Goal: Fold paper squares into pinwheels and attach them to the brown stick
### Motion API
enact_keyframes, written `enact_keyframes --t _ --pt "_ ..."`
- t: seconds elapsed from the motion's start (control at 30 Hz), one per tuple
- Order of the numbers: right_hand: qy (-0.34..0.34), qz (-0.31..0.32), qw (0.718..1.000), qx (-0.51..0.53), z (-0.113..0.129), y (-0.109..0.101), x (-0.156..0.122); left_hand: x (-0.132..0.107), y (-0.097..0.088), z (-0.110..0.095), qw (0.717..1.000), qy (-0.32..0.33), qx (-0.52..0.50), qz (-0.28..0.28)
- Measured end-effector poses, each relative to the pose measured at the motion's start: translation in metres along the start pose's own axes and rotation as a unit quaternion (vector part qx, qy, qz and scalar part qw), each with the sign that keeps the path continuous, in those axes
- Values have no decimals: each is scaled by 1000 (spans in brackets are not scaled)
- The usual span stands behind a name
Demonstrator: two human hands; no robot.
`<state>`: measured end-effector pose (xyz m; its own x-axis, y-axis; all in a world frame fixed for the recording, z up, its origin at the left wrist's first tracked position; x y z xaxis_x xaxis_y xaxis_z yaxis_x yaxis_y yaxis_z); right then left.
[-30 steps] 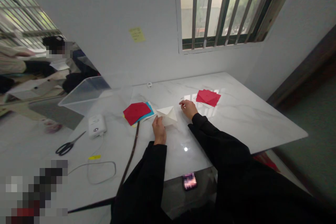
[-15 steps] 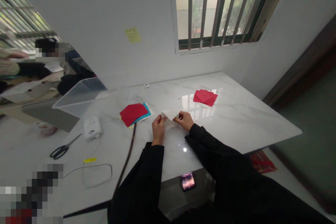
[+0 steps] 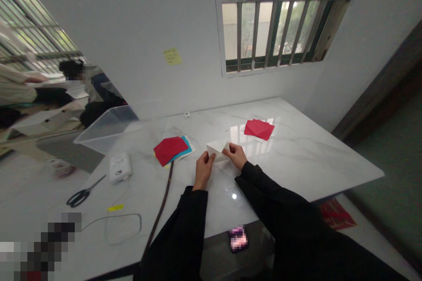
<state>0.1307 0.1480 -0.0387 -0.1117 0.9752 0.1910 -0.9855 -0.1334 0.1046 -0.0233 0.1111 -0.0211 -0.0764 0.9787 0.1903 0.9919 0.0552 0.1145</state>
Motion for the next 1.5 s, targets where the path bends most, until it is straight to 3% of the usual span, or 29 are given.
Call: enact_keyframes --t 0.27,0.5,0.7,0.83,1.1,1.33,1.5 --pt "30 -38 999 8 -11 -8 2 -6 8 3 998 14 50 33" --pt "17 -26 999 -24 -10 -2 0 -6 -10 0 993 38 95 -60" --pt "-16 -49 990 -135 5 -5 -9 -5 -21 -3 987 39 114 -104" --pt "-62 -23 981 -180 17 2 -13 -7 -29 -7 975 59 167 -136" --pt "-38 -130 973 -187 9 -18 -11 -4 -35 12 981 13 126 -146" --pt "-107 -81 957 -257 30 -4 -18 -4 -26 5 988 1 98 -115" --pt "-72 -104 965 -231 18 -12 -15 -3 -23 3 993 1 53 -106"
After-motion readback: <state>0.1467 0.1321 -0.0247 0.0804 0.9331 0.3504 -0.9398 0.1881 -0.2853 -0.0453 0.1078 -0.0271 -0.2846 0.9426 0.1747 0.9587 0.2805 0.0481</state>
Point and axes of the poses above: each hand's wrist, its own x-axis towards the middle knuckle, its own y-axis out of the palm, z = x × y, the point moved 9 cm from there along x, towards the middle knuckle, and after that the axes turned 7 degrees about -x, right-handed, at the moved point
